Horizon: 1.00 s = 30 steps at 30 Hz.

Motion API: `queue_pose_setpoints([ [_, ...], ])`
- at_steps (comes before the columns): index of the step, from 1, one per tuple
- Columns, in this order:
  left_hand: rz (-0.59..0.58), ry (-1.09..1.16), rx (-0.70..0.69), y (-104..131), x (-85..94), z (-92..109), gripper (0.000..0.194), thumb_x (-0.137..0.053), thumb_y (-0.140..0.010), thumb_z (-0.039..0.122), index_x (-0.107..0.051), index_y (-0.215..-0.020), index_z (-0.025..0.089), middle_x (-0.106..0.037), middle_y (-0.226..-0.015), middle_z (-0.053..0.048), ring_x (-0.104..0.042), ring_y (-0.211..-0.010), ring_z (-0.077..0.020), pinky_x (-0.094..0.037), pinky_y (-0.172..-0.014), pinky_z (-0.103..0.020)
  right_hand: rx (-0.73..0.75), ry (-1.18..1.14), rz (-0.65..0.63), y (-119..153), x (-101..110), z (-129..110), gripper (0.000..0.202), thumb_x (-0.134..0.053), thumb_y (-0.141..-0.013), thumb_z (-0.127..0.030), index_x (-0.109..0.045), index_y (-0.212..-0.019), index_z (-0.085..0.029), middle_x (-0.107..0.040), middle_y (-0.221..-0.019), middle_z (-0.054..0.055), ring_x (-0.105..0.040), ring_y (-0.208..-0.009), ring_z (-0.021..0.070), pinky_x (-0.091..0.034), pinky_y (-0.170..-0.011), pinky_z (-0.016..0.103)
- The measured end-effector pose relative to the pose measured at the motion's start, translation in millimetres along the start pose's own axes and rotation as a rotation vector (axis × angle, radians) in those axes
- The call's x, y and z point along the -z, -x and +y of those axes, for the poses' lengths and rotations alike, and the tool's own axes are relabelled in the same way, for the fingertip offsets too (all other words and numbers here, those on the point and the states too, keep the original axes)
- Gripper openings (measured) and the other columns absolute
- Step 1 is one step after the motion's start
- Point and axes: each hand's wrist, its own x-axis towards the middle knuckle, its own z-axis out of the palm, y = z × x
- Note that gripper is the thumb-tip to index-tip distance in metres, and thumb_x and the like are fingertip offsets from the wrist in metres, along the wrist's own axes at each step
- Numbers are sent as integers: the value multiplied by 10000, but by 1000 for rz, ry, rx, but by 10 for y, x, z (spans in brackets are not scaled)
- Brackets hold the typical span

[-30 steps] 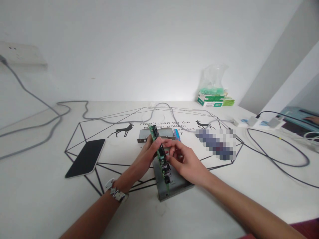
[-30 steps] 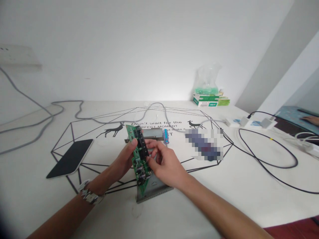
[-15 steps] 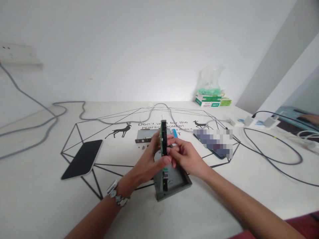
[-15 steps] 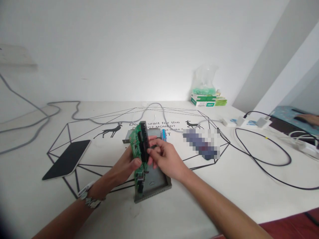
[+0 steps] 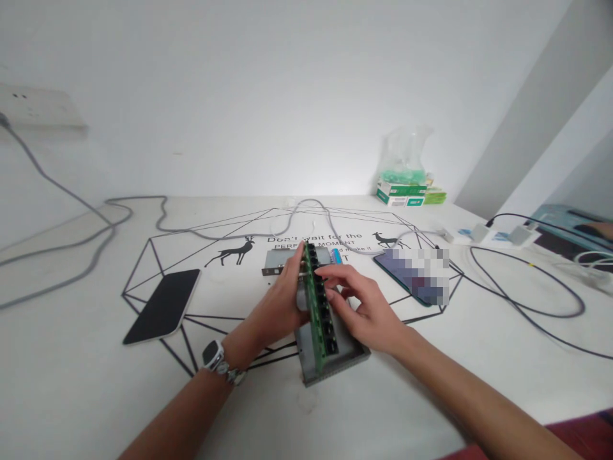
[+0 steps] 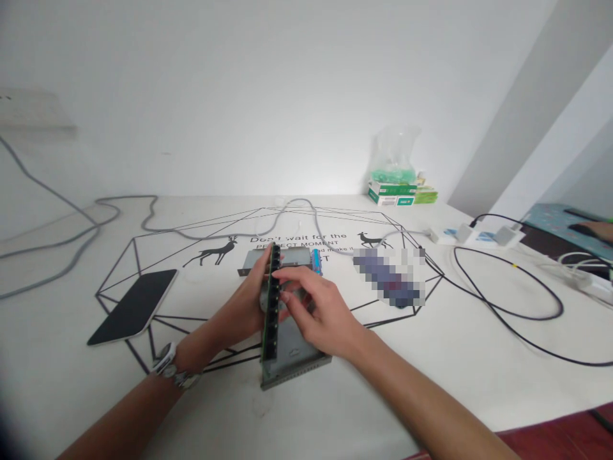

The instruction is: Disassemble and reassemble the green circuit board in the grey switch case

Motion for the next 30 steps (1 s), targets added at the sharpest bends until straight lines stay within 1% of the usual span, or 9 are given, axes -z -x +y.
queue_pose_setpoints([
  [5, -21, -130, -77, 8, 36, -12, 943, -646, -881, 350, -60, -1610, 233, -234, -1608, -216, -300, -1459, -434, -290, -1180, -646, 60, 15, -76, 43, -59, -32, 377, -513, -957, -137, -548, -1317, -243, -655, -1076, 83, -651, -909, 178, -553, -708, 295],
  [8, 7, -158, -71, -8, 35, 3, 973, -646, -873, 326, -19, -1612, 248, -276, -1575, -220, -339, -1427, -428, -330, -1149, -646, 29, -9, -44, 60, -72, -45, 362, -551, -945, -156, -547, -1298, -240, -656, -1029, 71, -643, -877, 171, -544, -701, 289],
  [13, 89, -224, 21, -64, 40, 58, 1148, -737, -797, 318, 65, -1611, 204, -367, -1459, -241, -421, -1327, -405, -420, -1076, -617, -205, -243, 71, 36, -54, -90, 216, -602, -950, -337, -559, -1130, -225, -654, -1011, 56, -612, -712, 134, -504, -564, 252],
  [16, 101, -260, 4, -81, 91, 98, 1142, -759, -776, 281, 10, -1617, 216, -384, -1435, -213, -421, -1325, -373, -420, -1089, -572, -354, -312, 82, -4, 8, -102, 274, -646, -910, -461, -560, -976, -210, -601, -799, -1, -531, -566, 107, -441, -492, 239],
  [18, 91, -302, -10, -83, 142, 120, 1083, -745, -779, 229, -59, -1617, 234, -395, -1416, -188, -421, -1328, -348, -415, -1099, -550, -417, -271, 59, -26, 60, -78, 320, -680, -876, -495, -542, -881, -207, -506, -670, -42, -471, -535, 101, -391, -490, 235],
  [21, 81, -368, -17, -84, 215, 146, 1027, -723, -772, 173, -131, -1608, 246, -399, -1407, -169, -423, -1326, -333, -414, -1099, -539, -452, -139, 12, -51, 130, 9, 374, -710, -844, -482, -475, -752, -206, -464, -656, -46, -442, -587, 106, -352, -530, 239],
  [25, 89, -405, -23, -90, 274, 158, 1044, -706, -729, 113, -148, -1603, 242, -410, -1426, -164, -411, -1330, -342, -386, -1113, -556, -455, 39, -48, -78, 214, 127, 382, -650, -884, -440, -456, -666, -195, -437, -644, -40, -414, -630, 114, -328, -592, 260],
  [27, 115, -376, -24, -91, 285, 154, 1061, -720, -711, 116, -152, -1598, 234, -400, -1453, -169, -399, -1347, -341, -365, -1131, -553, -481, 36, -99, -87, 254, 147, 398, -626, -897, -450, -468, -641, -190, -404, -619, -45, -379, -606, 108, -294, -579, 264],
  [30, 181, -270, 30, -90, 292, 150, 1089, -783, -686, 182, -170, -1586, 217, -381, -1485, -183, -397, -1363, -344, -389, -1113, -527, -555, -100, -169, -93, 294, 135, 434, -613, -898, -506, -468, -636, -191, -350, -575, -63, -305, -538, 90, -223, -522, 261],
])
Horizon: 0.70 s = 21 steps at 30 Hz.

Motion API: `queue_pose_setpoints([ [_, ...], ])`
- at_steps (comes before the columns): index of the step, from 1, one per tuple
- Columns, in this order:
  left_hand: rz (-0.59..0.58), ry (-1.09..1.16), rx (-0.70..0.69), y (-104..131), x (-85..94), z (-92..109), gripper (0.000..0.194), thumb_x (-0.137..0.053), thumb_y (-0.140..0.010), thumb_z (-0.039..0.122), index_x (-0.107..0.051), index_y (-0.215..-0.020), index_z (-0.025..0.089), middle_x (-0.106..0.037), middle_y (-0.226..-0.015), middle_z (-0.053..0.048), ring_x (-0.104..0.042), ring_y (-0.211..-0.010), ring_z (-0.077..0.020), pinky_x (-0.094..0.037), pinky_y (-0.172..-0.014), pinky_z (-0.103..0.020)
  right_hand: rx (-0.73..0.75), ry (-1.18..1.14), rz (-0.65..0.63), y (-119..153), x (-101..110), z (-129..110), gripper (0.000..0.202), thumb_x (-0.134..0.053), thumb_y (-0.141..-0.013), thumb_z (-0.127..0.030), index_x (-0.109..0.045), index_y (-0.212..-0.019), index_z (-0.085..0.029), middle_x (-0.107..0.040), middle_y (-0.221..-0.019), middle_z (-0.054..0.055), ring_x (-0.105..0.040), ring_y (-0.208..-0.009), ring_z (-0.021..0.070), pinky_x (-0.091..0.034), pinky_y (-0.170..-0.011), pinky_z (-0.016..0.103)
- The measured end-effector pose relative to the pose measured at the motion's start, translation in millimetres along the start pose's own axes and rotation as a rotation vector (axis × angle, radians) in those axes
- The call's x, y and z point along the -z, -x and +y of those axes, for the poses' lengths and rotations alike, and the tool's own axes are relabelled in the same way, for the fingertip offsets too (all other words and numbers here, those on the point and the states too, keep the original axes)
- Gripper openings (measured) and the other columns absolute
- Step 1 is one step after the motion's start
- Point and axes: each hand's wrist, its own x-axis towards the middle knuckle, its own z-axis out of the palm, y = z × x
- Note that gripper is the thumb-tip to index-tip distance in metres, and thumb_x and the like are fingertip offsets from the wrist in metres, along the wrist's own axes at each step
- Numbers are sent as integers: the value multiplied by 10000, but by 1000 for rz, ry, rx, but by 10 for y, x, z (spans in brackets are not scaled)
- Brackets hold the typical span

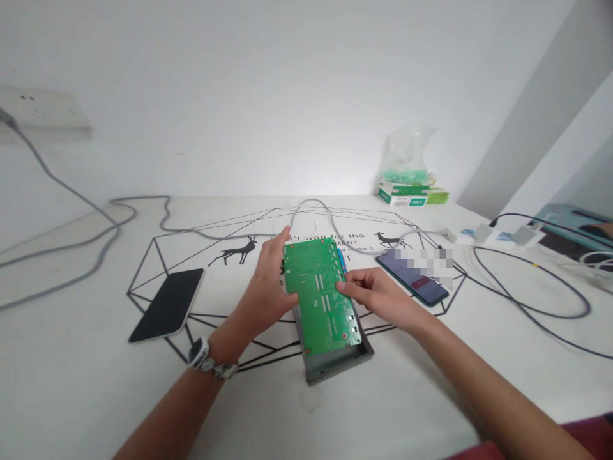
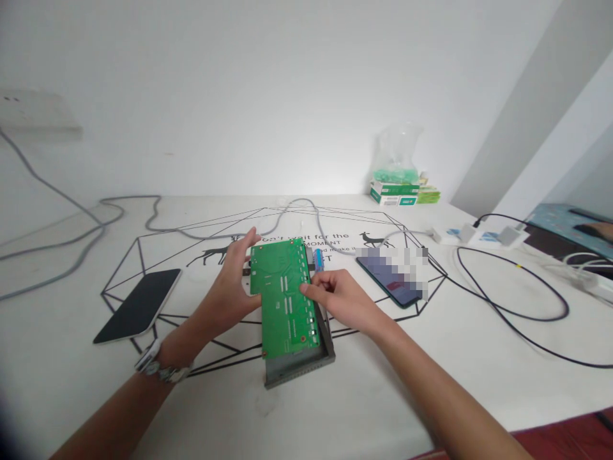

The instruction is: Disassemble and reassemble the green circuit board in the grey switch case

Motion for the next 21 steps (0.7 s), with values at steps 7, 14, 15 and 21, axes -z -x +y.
queue_pose_setpoints([
  [7, -162, 537, 413, -46, 64, 142, 973, -789, -735, 253, -205, -1508, 175, -677, -1038, -86, -666, -863, -196, -533, -763, -329, -104, -268, -5, 18, -27, -52, 428, -669, -853, -550, -495, -688, -195, -495, -462, -64, -375, -385, 65, -228, -427, 219],
  [14, -263, 827, 438, -67, 140, 161, 582, -696, -787, 198, -418, -1298, 181, -593, -673, 49, -526, -578, -104, -397, -551, -223, -119, -346, 30, 20, -43, -96, 411, -705, -818, -554, -520, -730, -198, -537, -451, -65, -416, -348, 66, -244, -380, 194],
  [15, -269, 849, 436, -64, 144, 136, 594, -669, -771, 168, -412, -1306, 181, -579, -648, 55, -498, -552, -103, -377, -532, -224, -118, -345, 28, 22, -44, -103, 410, -706, -817, -552, -516, -727, -200, -541, -454, -64, -420, -350, 66, -252, -378, 194],
  [21, -252, 1027, 481, -60, 159, 119, 554, -533, -773, 285, -424, -1301, 159, -586, -655, 8, -494, -563, -148, -345, -525, -261, -129, -313, 34, 30, -52, -130, 407, -714, -798, -562, -525, -750, -204, -552, -444, -67, -434, -343, 71, -283, -372, 193],
])
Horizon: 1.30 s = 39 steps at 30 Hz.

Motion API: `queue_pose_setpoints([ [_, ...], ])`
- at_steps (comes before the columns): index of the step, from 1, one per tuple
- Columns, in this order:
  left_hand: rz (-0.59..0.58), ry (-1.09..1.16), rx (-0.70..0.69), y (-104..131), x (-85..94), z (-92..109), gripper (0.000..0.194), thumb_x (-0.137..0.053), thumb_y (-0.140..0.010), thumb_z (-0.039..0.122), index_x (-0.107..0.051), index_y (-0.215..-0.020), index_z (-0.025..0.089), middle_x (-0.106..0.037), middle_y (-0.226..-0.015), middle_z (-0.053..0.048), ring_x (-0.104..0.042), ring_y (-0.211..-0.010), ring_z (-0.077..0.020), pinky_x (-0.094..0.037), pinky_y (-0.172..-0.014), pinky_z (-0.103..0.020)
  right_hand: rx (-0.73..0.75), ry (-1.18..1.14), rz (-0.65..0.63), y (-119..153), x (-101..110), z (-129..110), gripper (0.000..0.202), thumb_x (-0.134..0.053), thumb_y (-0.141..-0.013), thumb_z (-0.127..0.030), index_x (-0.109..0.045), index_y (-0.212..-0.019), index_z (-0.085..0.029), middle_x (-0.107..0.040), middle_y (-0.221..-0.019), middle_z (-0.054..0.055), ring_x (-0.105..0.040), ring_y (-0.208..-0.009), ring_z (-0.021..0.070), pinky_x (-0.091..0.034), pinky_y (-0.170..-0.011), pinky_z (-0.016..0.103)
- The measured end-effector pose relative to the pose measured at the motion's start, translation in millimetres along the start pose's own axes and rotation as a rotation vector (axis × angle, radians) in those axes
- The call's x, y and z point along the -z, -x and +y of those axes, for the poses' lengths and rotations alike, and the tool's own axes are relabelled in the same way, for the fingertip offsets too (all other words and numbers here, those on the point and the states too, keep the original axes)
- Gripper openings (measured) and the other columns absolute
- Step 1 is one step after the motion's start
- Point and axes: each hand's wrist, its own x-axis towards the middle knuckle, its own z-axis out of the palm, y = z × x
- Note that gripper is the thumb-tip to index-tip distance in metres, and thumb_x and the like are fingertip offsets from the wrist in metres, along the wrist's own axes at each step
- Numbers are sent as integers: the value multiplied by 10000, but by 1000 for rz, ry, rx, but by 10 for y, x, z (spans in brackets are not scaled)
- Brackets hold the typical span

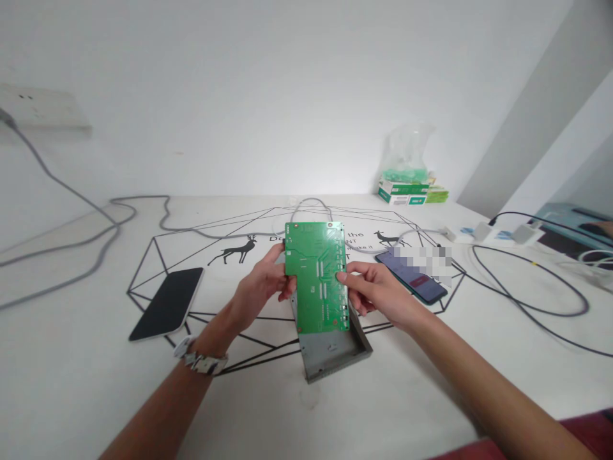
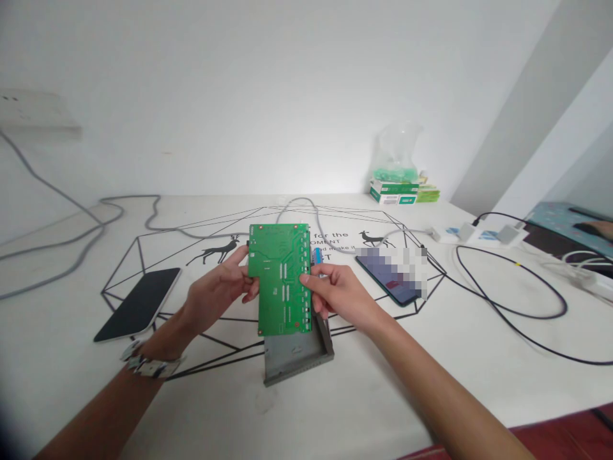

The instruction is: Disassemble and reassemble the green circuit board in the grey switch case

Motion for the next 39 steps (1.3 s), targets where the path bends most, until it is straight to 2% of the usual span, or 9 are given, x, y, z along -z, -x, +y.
queue_pose_setpoints([
  [6, 30, -6, -2, 0, -76, 45, 418, -393, -930, 498, -532, -1116, 150, -584, -723, -26, -460, -559, -152, -333, -516, -282, 15, -20, 42, 2, -19, 14, 413, -736, -774, -549, -575, -919, -197, -563, -424, -81, -436, -307, 84, -284, -350, 189],
  [10, 22, -9, 0, -18, -53, 25, 776, -188, -902, 778, -553, -1149, 140, -550, -641, -19, -448, -539, -164, -315, -478, -273, 20, -33, 45, 3, -41, 20, 417, -739, -771, -541, -574, -937, -196, -583, -430, -74, -480, -315, 100, -301, -352, 194],
  [13, 35, -23, 24, -22, -12, 6, 913, -111, -842, 857, -554, -1186, 136, -550, -607, -21, -438, -513, -160, -272, -441, -253, 32, -7, 42, 7, -49, 16, 403, -733, -781, -529, -579, -931, -188, -627, -475, -45, -539, -354, 111, -289, -352, 191],
  [20, 176, -38, -5, 12, -46, 88, 928, -144, -843, 855, -576, -1216, 123, -590, -609, -43, -457, -484, -156, -243, -414, -242, 56, -6, -23, 24, -28, -2, 315, -689, -827, -414, -598, -1010, -174, -718, -801, 45, -662, -585, 134, -402, -402, 187],
  [23, 234, -40, -25, 33, -98, 151, 885, -202, -863, 834, -591, -1203, 115, -574, -589, -32, -458, -473, -151, -265, -419, -246, 58, -39, -43, 35, -14, -10, 361, -651, -805, -261, -585, -1155, -204, -685, -850, 25, -620, -587, 117, -430, -415, 189],
  [26, 257, -24, -35, 34, -118, 163, 895, -213, -848, 853, -591, -1185, 115, -568, -592, -20, -444, -449, -141, -270, -406, -242, 36, -133, -49, 43, -12, -25, 419, -619, -739, -162, -586, -1151, -233, -595, -812, -13, -563, -612, 110, -481, -436, 200],
  [29, 251, -16, -27, 26, -131, 143, 887, -240, -843, 856, -564, -1211, 118, -564, -592, -8, -437, -437, -137, -281, -399, -237, 39, -161, -63, 40, -22, -18, 355, -647, -768, -197, -575, -1114, -240, -510, -770, -33, -552, -662, 123, -534, -472, 222],
  [33, 229, 6, -31, 30, -189, 136, 844, -280, -869, 816, -475, -1313, 126, -570, -627, -2, -491, -487, -156, -353, -428, -239, 73, -66, -78, 11, -46, 65, 326, -678, -844, -312, -520, -1120, -246, -473, -760, -56, -490, -587, 86, -515, -456, 198],
  [39, 8, 189, -21, 67, -323, 139, 804, -275, -899, 762, -378, -1415, 155, -603, -779, -48, -576, -651, -210, -457, -487, -279, 102, -32, -108, -30, -138, 213, 307, -655, -865, -343, -465, -1089, -252, -566, -843, -33, -547, -595, 100, -505, -460, 209],
])
